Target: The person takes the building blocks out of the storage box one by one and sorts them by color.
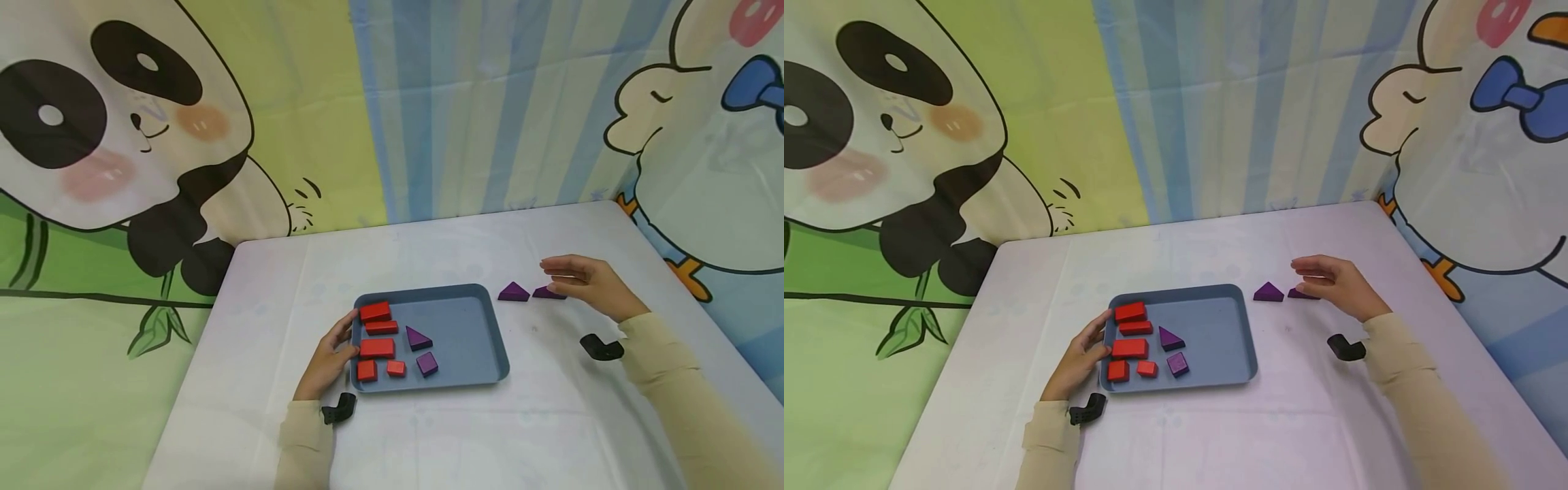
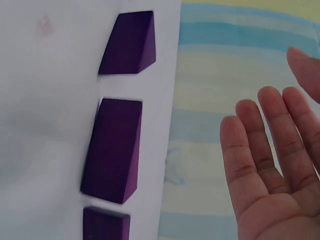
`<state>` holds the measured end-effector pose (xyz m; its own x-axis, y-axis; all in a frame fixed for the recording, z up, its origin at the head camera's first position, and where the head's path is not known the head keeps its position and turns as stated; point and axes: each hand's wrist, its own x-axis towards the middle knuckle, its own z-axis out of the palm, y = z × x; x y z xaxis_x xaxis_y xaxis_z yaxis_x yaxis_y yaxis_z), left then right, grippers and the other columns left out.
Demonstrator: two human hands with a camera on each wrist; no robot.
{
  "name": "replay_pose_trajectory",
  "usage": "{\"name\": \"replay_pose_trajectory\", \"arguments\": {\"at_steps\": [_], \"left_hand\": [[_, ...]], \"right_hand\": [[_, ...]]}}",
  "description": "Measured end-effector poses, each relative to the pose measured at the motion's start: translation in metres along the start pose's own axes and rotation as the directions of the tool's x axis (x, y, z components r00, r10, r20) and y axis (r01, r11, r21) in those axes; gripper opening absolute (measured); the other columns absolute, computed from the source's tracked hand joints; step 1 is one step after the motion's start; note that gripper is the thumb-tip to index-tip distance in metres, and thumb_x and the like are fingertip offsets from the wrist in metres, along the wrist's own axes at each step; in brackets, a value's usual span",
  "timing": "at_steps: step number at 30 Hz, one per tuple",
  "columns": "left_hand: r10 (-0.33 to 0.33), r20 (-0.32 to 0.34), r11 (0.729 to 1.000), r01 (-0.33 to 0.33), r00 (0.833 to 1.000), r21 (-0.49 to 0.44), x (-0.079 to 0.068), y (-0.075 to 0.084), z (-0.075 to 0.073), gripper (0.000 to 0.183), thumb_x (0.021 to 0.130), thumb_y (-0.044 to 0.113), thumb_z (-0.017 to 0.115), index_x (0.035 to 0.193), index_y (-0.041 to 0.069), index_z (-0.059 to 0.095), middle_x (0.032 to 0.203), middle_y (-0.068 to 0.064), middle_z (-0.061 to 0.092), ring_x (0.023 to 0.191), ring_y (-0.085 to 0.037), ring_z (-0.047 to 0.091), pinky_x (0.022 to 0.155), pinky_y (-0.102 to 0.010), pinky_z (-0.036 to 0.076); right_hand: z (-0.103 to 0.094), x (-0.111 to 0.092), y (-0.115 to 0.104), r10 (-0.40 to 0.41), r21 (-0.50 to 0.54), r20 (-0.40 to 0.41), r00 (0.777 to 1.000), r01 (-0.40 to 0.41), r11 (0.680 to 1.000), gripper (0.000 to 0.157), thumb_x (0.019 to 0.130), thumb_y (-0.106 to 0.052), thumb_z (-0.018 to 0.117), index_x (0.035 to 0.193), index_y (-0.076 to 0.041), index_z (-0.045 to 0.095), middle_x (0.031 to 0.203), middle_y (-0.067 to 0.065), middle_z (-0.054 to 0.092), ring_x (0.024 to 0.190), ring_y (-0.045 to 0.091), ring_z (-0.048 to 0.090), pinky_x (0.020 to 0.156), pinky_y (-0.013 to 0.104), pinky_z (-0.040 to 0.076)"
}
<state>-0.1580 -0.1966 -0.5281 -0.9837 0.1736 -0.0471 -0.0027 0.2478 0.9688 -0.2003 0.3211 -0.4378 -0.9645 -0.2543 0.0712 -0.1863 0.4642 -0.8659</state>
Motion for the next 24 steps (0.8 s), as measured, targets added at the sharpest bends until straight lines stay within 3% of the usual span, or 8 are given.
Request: {"name": "replay_pose_trajectory", "arguments": {"at_steps": [4,6,12,21,24], "left_hand": [[-0.004,-0.002,1.000,0.004,1.000,0.002,-0.001,0.000,0.000,0.077,0.093,-0.008,0.060,0.166,0.009,0.044,0.170,-0.015,0.042,0.147,-0.042,0.050,0.116,-0.055,0.041],[-0.003,-0.003,1.000,0.003,1.000,0.006,-0.001,0.001,0.000,0.077,0.093,-0.008,0.060,0.166,0.009,0.044,0.170,-0.015,0.042,0.147,-0.042,0.050,0.115,-0.053,0.042],[-0.014,-0.007,1.000,0.014,1.000,0.019,-0.003,0.002,0.001,0.076,0.094,-0.005,0.061,0.166,0.011,0.045,0.170,-0.013,0.044,0.146,-0.040,0.051,0.113,-0.049,0.044],[-0.016,0.000,1.000,0.016,1.000,0.006,-0.001,0.001,0.000,0.077,0.093,-0.007,0.061,0.166,0.011,0.044,0.170,-0.014,0.043,0.146,-0.041,0.051,0.112,-0.049,0.045],[-0.016,0.001,1.000,0.016,1.000,0.001,0.000,0.000,-0.001,0.077,0.094,-0.007,0.061,0.167,0.011,0.044,0.170,-0.013,0.043,0.147,-0.041,0.050,0.114,-0.050,0.043]], "right_hand": [[0.010,0.007,-0.008,-0.055,0.087,0.054,0.997,0.050,0.995,0.047,0.101,-0.002,0.073,0.144,0.010,0.059,0.137,0.003,0.067,0.115,-0.009,0.064,0.092,0.016,0.054],[0.016,0.010,-0.012,-0.086,0.124,0.084,0.993,0.076,0.989,0.047,0.100,0.000,0.073,0.144,0.012,0.059,0.136,0.001,0.068,0.117,-0.006,0.066,0.093,0.018,0.055],[0.035,0.023,-0.021,-0.159,0.160,0.162,0.974,0.133,0.978,0.047,0.097,0.004,0.075,0.142,0.011,0.061,0.143,0.033,0.061,0.123,0.000,0.066,0.100,0.021,0.053],[0.065,0.044,-0.032,-0.173,0.211,0.284,0.943,0.114,0.971,0.049,0.095,0.006,0.077,0.141,0.011,0.062,0.145,0.032,0.061,0.122,0.000,0.065,0.102,0.025,0.053],[0.074,0.049,-0.035,-0.195,0.229,0.322,0.926,0.124,0.965,0.050,0.094,0.006,0.077,0.141,0.013,0.061,0.146,0.034,0.060,0.129,0.012,0.066,0.107,0.030,0.052]]}}
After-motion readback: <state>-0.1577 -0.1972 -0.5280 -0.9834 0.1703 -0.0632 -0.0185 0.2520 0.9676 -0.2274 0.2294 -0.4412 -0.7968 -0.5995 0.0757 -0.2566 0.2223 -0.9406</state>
